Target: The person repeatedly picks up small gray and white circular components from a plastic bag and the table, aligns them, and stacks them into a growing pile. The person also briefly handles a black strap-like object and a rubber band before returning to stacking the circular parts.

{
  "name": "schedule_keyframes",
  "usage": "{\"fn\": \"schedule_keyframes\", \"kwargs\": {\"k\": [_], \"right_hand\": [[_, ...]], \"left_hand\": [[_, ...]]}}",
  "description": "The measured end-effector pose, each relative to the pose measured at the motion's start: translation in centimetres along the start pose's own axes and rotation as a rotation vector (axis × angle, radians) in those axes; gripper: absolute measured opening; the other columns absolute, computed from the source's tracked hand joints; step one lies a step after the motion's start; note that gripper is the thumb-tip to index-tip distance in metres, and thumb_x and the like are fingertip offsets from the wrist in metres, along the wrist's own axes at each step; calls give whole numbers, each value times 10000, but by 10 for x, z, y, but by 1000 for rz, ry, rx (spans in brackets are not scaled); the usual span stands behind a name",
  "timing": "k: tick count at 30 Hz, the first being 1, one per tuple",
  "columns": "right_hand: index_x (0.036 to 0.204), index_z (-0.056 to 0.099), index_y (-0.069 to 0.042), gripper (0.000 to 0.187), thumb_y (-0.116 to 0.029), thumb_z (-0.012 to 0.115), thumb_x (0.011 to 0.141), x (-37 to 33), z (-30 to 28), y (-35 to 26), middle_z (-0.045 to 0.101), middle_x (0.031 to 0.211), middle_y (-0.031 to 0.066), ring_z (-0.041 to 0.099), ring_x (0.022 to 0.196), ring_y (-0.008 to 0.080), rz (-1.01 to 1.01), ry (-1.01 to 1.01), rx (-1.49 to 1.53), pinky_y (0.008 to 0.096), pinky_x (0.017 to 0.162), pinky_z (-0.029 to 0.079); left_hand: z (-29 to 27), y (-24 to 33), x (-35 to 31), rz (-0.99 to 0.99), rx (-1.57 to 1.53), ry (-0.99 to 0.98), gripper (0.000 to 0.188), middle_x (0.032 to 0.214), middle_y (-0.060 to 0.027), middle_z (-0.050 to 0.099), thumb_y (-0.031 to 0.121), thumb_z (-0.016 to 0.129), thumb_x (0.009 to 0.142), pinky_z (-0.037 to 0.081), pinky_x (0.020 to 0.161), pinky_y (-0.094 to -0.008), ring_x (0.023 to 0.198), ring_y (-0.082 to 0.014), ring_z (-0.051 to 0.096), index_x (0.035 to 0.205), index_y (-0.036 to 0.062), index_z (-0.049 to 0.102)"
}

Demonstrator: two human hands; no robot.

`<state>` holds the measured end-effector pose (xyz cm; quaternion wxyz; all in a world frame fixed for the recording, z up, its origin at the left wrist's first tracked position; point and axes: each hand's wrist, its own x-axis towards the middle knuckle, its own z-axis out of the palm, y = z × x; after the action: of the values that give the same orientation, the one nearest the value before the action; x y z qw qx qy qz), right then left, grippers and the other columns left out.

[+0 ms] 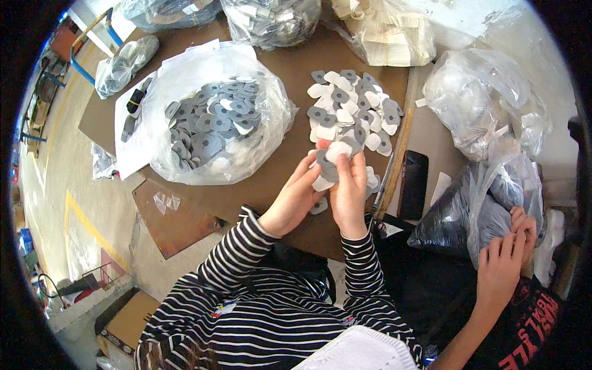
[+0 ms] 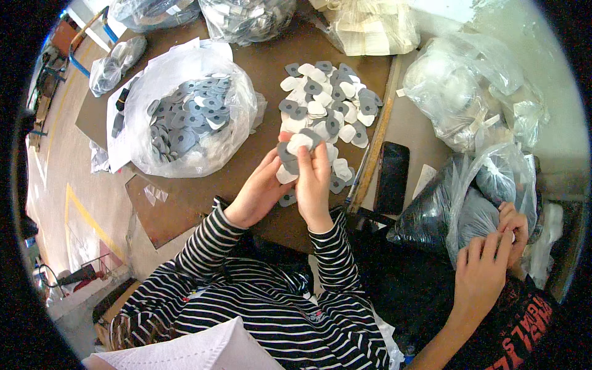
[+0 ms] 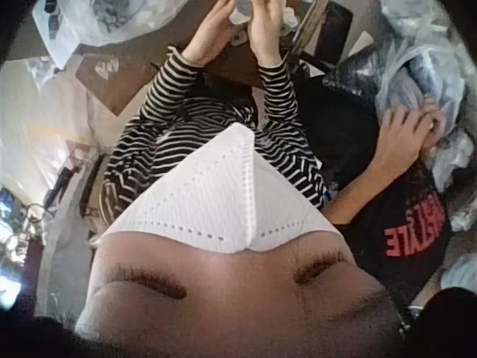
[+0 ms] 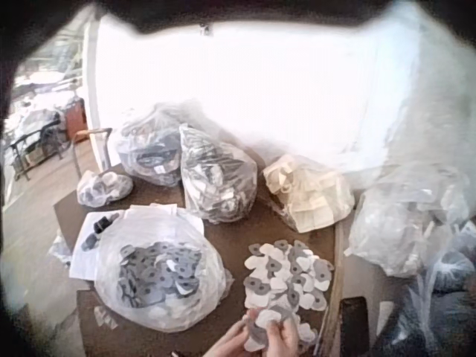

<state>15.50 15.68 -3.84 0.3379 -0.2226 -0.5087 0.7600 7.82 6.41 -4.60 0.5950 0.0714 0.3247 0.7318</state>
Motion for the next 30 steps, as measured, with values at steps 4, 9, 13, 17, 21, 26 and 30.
{"fn": "schedule_keyframes", "kwargs": {"k": [4, 9, 13, 17, 21, 26, 30], "right_hand": [[1261, 507, 9, 258, -97, 451, 1032, 1, -2, 15, 586, 1308, 130, 577, 1170, 203, -125, -57, -420, 330, 1023, 423], [1264, 531, 0, 278, -96, 534, 1004, 5, -11, 23, 540, 1345, 104, 581, 1119, 182, -426, -65, -957, 311, 986, 449], [1235, 562, -12, 291, -32, 604, 948, -3, 5, 21, 550, 1265, 104, 596, 1037, 158, -186, -8, -520, 276, 855, 508], [1166, 601, -9, 307, -34, 702, 876, 3, -4, 13, 572, 1125, 78, 602, 944, 150, -330, -123, -722, 261, 731, 533], [1051, 669, -4, 252, -52, 759, 821, -4, 5, 7, 657, 958, 83, 645, 807, 176, -262, -106, -688, 279, 697, 512], [1009, 701, 21, 135, -60, 684, 902, -10, 17, -9, 693, 820, 97, 692, 723, 165, -123, -199, -621, 270, 645, 525], [992, 691, 32, 132, -71, 670, 913, -7, 22, -6, 679, 895, 120, 672, 731, 179, -237, -233, -743, 281, 660, 518]], "left_hand": [[-10, -7, 14, -1, -139, -49, 475, 1416, -52, 479, 288, 440, 1060, 370, 1098, -389, 1319, -185, 450, 1486, 102, 341], [-13, 8, 5, 50, -64, -4, 398, 1348, -55, 538, 223, 447, 1061, 453, 1032, -355, 1238, -175, 530, 1433, 81, 422], [-19, 11, 0, 119, 96, 104, 325, 1205, -51, 625, 199, 487, 1043, 534, 887, -313, 1052, -138, 628, 1325, 40, 521], [-40, 18, -7, 163, 317, 94, 250, 1076, -31, 669, 181, 569, 1001, 546, 747, -258, 907, -101, 645, 1199, 32, 602], [-41, 28, -20, 145, 372, 126, 238, 1050, -31, 672, 178, 599, 982, 537, 701, -236, 893, -105, 652, 1170, 33, 603], [-36, 35, -32, 47, 41, 80, 371, 1241, -72, 609, 278, 512, 1032, 542, 916, -328, 1108, -168, 621, 1313, 36, 515], [-42, 36, -35, 13, -21, 2, 464, 1379, -104, 530, 311, 447, 1054, 487, 1052, -403, 1244, -202, 551, 1421, 28, 422]]}}
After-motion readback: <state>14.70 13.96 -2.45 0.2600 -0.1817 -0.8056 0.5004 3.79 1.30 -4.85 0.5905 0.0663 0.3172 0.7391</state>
